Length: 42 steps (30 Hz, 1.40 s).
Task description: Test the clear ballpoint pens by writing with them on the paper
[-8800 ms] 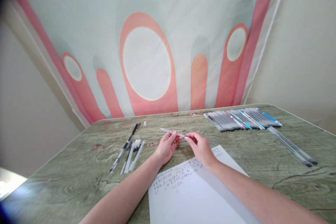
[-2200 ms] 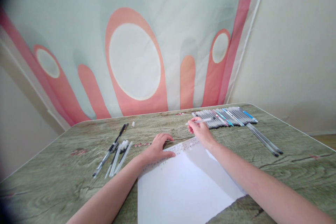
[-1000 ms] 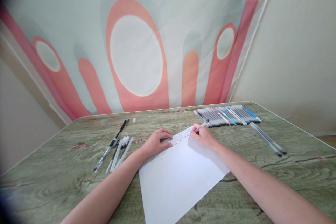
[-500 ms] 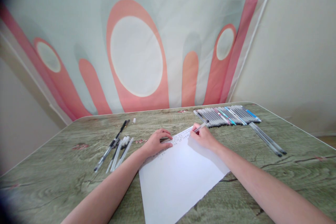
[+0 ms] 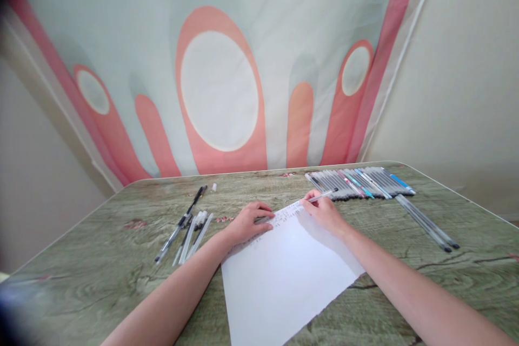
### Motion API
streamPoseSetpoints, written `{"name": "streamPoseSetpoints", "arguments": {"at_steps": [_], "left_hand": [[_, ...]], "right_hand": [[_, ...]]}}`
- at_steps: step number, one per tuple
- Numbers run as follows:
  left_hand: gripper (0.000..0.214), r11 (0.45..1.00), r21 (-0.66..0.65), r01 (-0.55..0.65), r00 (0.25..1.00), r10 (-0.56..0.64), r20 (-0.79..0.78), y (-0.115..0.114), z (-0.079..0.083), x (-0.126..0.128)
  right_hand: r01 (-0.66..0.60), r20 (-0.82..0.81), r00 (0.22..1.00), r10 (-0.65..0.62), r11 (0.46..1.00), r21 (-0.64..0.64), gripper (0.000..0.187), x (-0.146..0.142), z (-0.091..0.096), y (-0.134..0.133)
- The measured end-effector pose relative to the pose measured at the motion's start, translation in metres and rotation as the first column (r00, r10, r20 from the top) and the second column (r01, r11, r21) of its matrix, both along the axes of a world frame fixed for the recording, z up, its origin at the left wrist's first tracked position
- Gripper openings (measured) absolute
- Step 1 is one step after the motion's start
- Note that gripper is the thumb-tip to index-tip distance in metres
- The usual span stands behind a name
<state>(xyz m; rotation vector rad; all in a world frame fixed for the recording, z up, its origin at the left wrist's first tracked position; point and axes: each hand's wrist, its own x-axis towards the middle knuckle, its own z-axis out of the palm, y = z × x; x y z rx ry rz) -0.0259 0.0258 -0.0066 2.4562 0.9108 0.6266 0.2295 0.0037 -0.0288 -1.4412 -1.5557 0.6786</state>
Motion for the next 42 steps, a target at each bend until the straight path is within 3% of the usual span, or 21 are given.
{"name": "streamPoseSetpoints", "arguments": {"at_steps": [6, 12, 16, 18, 22, 24, 27, 32, 42], "left_hand": [[0.025, 0.994, 0.012, 0.106, 0.994, -0.106, 0.000, -0.008, 0.003, 0.004], [0.025, 0.981, -0.012, 0.192, 0.981, -0.192, -0.025, -0.013, 0.007, 0.008], [0.027, 0.982, -0.047, 0.185, 0.981, -0.187, -0.048, -0.012, 0.012, 0.006], [0.029, 0.993, -0.059, 0.100, 0.991, -0.104, -0.079, -0.005, 0.016, -0.002], [0.036, 0.970, -0.079, -0.232, 0.958, 0.214, -0.190, 0.028, 0.022, -0.043], [0.035, 0.919, -0.034, -0.393, 0.895, 0.374, -0.242, 0.050, 0.025, -0.071], [0.026, 0.773, 0.104, -0.626, 0.707, 0.619, -0.341, 0.076, 0.026, -0.113], [0.021, 0.677, 0.192, -0.711, 0.594, 0.724, -0.351, 0.096, 0.022, -0.152], [0.025, 0.647, 0.315, -0.694, 0.548, 0.759, -0.350, 0.113, 0.016, -0.147]], "right_hand": [[-0.020, -0.032, 0.999, 0.019, 1.000, -0.012, 0.033, -0.001, 0.006, -0.001], [-0.162, -0.204, 0.970, 0.128, 0.974, -0.160, 0.046, -0.007, 0.006, -0.001], [-0.127, -0.253, 0.963, 0.088, 0.982, -0.140, 0.049, -0.012, -0.001, -0.003], [-0.116, -0.220, 0.971, 0.091, 0.988, -0.104, 0.048, -0.014, -0.003, -0.005], [-0.120, -0.184, 0.977, 0.104, 0.990, -0.076, 0.046, -0.016, -0.003, -0.008], [-0.122, -0.205, 0.973, 0.105, 0.990, -0.071, 0.044, -0.016, -0.002, -0.009], [-0.110, -0.232, 0.968, 0.093, 0.992, -0.063, 0.043, -0.016, -0.002, -0.008], [-0.111, -0.257, 0.962, 0.091, 0.992, -0.064, 0.045, -0.016, -0.005, -0.006], [-0.116, -0.249, 0.964, 0.095, 0.991, -0.070, 0.045, -0.016, -0.004, -0.007]]}}
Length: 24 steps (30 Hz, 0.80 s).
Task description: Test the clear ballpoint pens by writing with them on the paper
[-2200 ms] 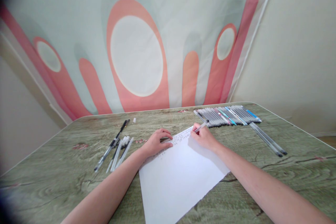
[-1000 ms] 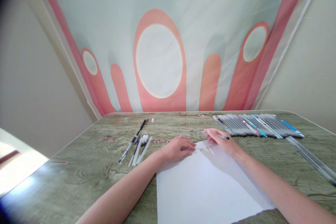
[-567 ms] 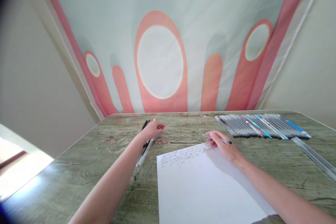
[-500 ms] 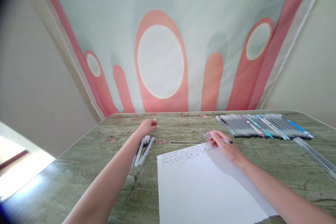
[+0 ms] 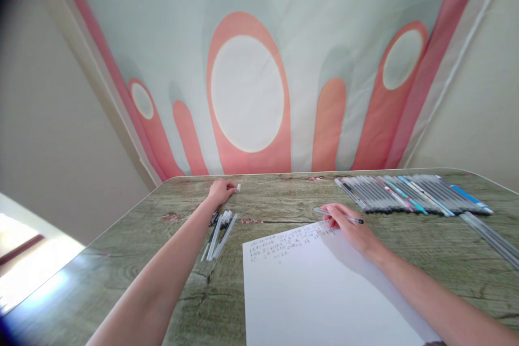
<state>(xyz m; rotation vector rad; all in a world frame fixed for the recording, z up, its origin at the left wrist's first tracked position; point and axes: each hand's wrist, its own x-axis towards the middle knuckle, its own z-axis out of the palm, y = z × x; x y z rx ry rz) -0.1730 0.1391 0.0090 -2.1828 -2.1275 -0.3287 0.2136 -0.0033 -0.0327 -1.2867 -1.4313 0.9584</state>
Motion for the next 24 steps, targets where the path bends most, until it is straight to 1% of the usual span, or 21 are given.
{"name": "streamPoseSetpoints", "arguments": {"at_steps": [6, 12, 14, 15, 17, 18, 19, 21, 22, 23, 24], "left_hand": [[0.025, 0.998, -0.047, -0.038, 0.998, 0.035, -0.055, -0.001, 0.000, 0.006], [0.024, 0.997, -0.059, -0.053, 0.995, 0.048, -0.090, -0.006, 0.002, 0.011], [0.023, 1.000, -0.012, -0.010, 0.998, 0.010, -0.059, -0.012, 0.006, 0.018], [0.023, 0.999, 0.031, 0.035, 0.999, -0.034, -0.024, -0.016, 0.008, 0.024], [0.021, 0.977, 0.131, 0.170, 0.979, -0.182, 0.088, -0.027, 0.013, 0.042], [0.021, 0.956, 0.168, 0.239, 0.951, -0.266, 0.159, -0.034, 0.015, 0.054], [0.020, 0.942, 0.175, 0.287, 0.914, -0.324, 0.245, -0.042, 0.016, 0.067], [0.021, 0.915, 0.156, 0.371, 0.807, -0.401, 0.433, -0.059, 0.015, 0.096], [0.021, 0.912, 0.117, 0.392, 0.749, -0.391, 0.535, -0.068, 0.013, 0.110], [0.020, 0.909, 0.062, 0.413, 0.687, -0.356, 0.634, -0.076, 0.010, 0.124], [0.018, 0.894, 0.005, 0.449, 0.624, -0.318, 0.714, -0.083, 0.006, 0.137]], "right_hand": [[0.008, 0.001, 1.000, -0.008, 1.000, -0.006, 0.044, 0.001, -0.001, 0.001], [0.000, 0.013, 1.000, 0.000, 1.000, -0.011, 0.044, 0.001, 0.000, 0.000], [0.004, 0.014, 1.000, -0.004, 1.000, -0.010, 0.044, 0.001, 0.001, 0.000], [0.003, 0.014, 1.000, -0.003, 1.000, -0.010, 0.043, 0.001, 0.001, 0.000], [-0.004, 0.013, 1.000, 0.004, 1.000, -0.010, 0.043, 0.000, 0.001, 0.000], [-0.011, 0.014, 1.000, 0.011, 1.000, -0.010, 0.042, 0.000, 0.001, 0.000], [-0.015, 0.013, 1.000, 0.015, 1.000, -0.009, 0.042, 0.000, 0.001, 0.000], [-0.019, 0.008, 1.000, 0.019, 1.000, -0.007, 0.041, 0.001, 0.001, 0.000], [-0.020, 0.005, 1.000, 0.020, 1.000, -0.006, 0.041, 0.001, 0.002, 0.000], [-0.021, 0.003, 1.000, 0.021, 1.000, -0.007, 0.042, 0.001, 0.002, 0.000], [-0.022, 0.005, 1.000, 0.022, 1.000, -0.007, 0.041, 0.000, 0.004, -0.001]]}}
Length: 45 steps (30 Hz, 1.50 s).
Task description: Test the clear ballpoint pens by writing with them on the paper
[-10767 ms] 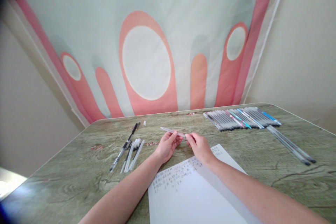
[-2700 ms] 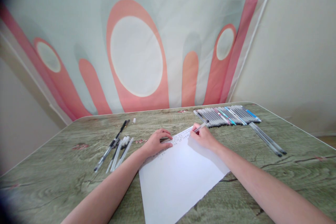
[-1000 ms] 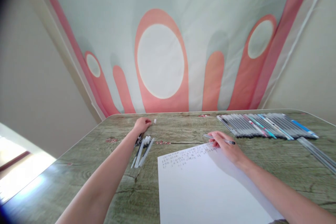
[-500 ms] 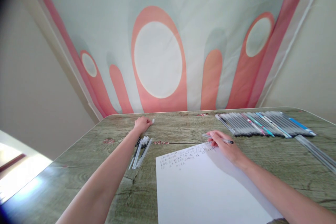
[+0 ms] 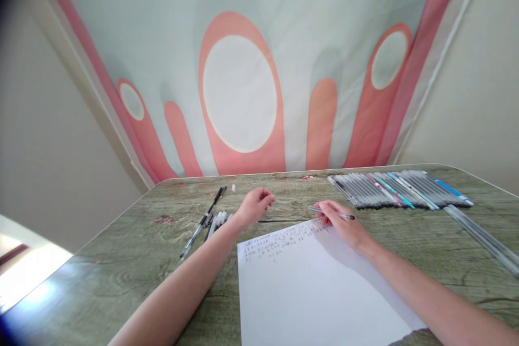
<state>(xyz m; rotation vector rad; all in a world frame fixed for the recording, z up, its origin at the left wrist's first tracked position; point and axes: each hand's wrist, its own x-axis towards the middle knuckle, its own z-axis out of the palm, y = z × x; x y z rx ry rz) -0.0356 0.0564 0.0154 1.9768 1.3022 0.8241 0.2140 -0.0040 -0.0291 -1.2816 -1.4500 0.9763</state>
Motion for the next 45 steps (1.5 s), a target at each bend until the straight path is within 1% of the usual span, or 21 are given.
{"name": "streamPoseSetpoints", "arguments": {"at_steps": [1, 3, 5, 8, 11, 13, 15, 18, 20, 23, 26, 29, 33, 39, 45], "left_hand": [[0.015, 0.997, -0.079, 0.014, 0.997, -0.008, 0.075, -0.006, -0.004, 0.012], [0.012, 0.978, -0.204, 0.035, 0.972, 0.014, 0.235, -0.015, -0.012, 0.029], [0.015, 0.943, -0.319, 0.094, 0.915, 0.045, 0.402, -0.020, -0.020, 0.039], [0.025, 0.892, -0.422, 0.162, 0.798, 0.133, 0.588, -0.023, -0.026, 0.043], [0.034, 0.857, -0.481, 0.185, 0.697, 0.231, 0.679, -0.024, -0.026, 0.039], [0.036, 0.837, -0.507, 0.206, 0.661, 0.263, 0.703, -0.025, -0.024, 0.037], [0.035, 0.828, -0.514, 0.226, 0.639, 0.272, 0.719, -0.027, -0.022, 0.035], [0.033, 0.828, -0.506, 0.241, 0.599, 0.283, 0.749, -0.028, -0.021, 0.033], [0.031, 0.827, -0.502, 0.254, 0.567, 0.293, 0.770, -0.028, -0.020, 0.032], [0.029, 0.814, -0.511, 0.276, 0.520, 0.321, 0.792, -0.028, -0.019, 0.032], [0.027, 0.786, -0.542, 0.297, 0.452, 0.385, 0.805, -0.028, -0.019, 0.033], [0.024, 0.744, -0.570, 0.349, 0.387, 0.439, 0.811, -0.029, -0.020, 0.036], [0.023, 0.713, -0.578, 0.397, 0.346, 0.467, 0.814, -0.030, -0.022, 0.040], [0.027, 0.717, -0.565, 0.408, 0.326, 0.463, 0.824, -0.029, -0.027, 0.039], [0.028, 0.716, -0.563, 0.412, 0.334, 0.456, 0.825, -0.029, -0.029, 0.038]], "right_hand": [[-0.002, 0.004, 1.000, 0.002, 1.000, 0.002, 0.041, 0.000, 0.001, -0.001], [-0.004, 0.017, 1.000, 0.003, 1.000, 0.011, 0.039, -0.001, 0.004, -0.003], [-0.006, 0.015, 1.000, 0.006, 1.000, 0.021, 0.038, -0.001, 0.006, -0.005], [-0.026, -0.040, 0.999, 0.027, 1.000, 0.010, 0.039, 0.000, 0.007, -0.005], [-0.057, -0.130, 0.990, 0.054, 0.998, -0.016, 0.039, 0.001, 0.007, -0.004], [-0.074, -0.218, 0.974, 0.065, 0.997, -0.035, 0.036, 0.000, 0.008, -0.004], [-0.103, -0.341, 0.937, 0.077, 0.993, -0.057, 0.031, -0.002, 0.010, -0.005], [-0.179, -0.549, 0.828, 0.112, 0.981, -0.069, 0.019, -0.006, 0.013, -0.008], [-0.227, -0.647, 0.752, 0.128, 0.971, -0.070, 0.013, -0.008, 0.014, -0.010], [-0.281, -0.729, 0.674, 0.121, 0.954, -0.102, 0.014, -0.006, 0.013, -0.011], [-0.318, -0.778, 0.621, 0.098, 0.938, -0.136, 0.021, -0.001, 0.011, -0.009], [-0.335, -0.793, 0.603, 0.088, 0.930, -0.151, 0.022, 0.001, 0.009, -0.007], [-0.338, -0.791, 0.604, 0.100, 0.930, -0.141, 0.022, 0.000, 0.009, -0.007], [-0.337, -0.793, 0.601, 0.097, 0.931, -0.143, 0.022, -0.002, 0.011, -0.007], [-0.328, -0.787, 0.610, 0.090, 0.933, -0.147, 0.020, -0.002, 0.013, -0.007]]}}
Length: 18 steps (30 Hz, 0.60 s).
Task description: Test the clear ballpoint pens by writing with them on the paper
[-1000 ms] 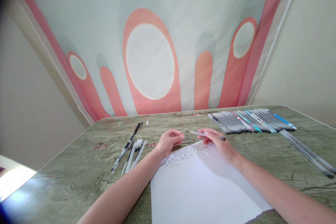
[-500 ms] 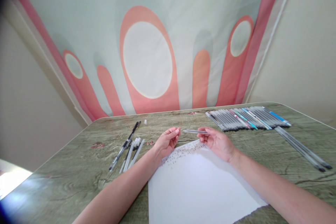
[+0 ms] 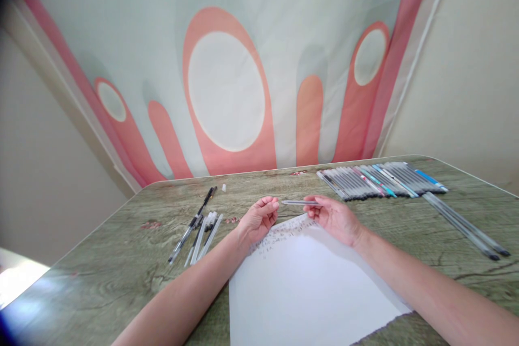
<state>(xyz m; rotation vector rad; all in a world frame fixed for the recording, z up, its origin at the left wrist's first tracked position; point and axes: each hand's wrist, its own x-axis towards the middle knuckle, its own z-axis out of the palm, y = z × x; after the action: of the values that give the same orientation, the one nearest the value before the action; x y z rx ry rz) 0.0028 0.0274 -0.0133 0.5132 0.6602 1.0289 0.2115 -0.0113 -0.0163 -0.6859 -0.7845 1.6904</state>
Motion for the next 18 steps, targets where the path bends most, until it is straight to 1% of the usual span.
{"name": "streamPoseSetpoints", "arguments": {"at_steps": [6, 14, 18], "left_hand": [[0.026, 1.000, 0.004, -0.007, 1.000, 0.007, 0.012, -0.0002, -0.0006, 0.0002], [0.024, 1.000, -0.013, -0.017, 1.000, 0.017, 0.013, -0.0024, 0.0060, 0.0003], [0.024, 1.000, -0.010, -0.011, 1.000, 0.012, 0.021, -0.0025, 0.0060, 0.0003]], "right_hand": [[-0.009, 0.024, 1.000, 0.009, 1.000, 0.011, 0.021, 0.0014, -0.0011, 0.0003], [0.009, 0.092, 0.996, -0.013, 0.999, 0.038, 0.020, 0.0007, 0.0001, -0.0003], [0.012, 0.096, 0.995, -0.016, 0.999, 0.043, 0.019, 0.0009, -0.0007, -0.0004]]}}
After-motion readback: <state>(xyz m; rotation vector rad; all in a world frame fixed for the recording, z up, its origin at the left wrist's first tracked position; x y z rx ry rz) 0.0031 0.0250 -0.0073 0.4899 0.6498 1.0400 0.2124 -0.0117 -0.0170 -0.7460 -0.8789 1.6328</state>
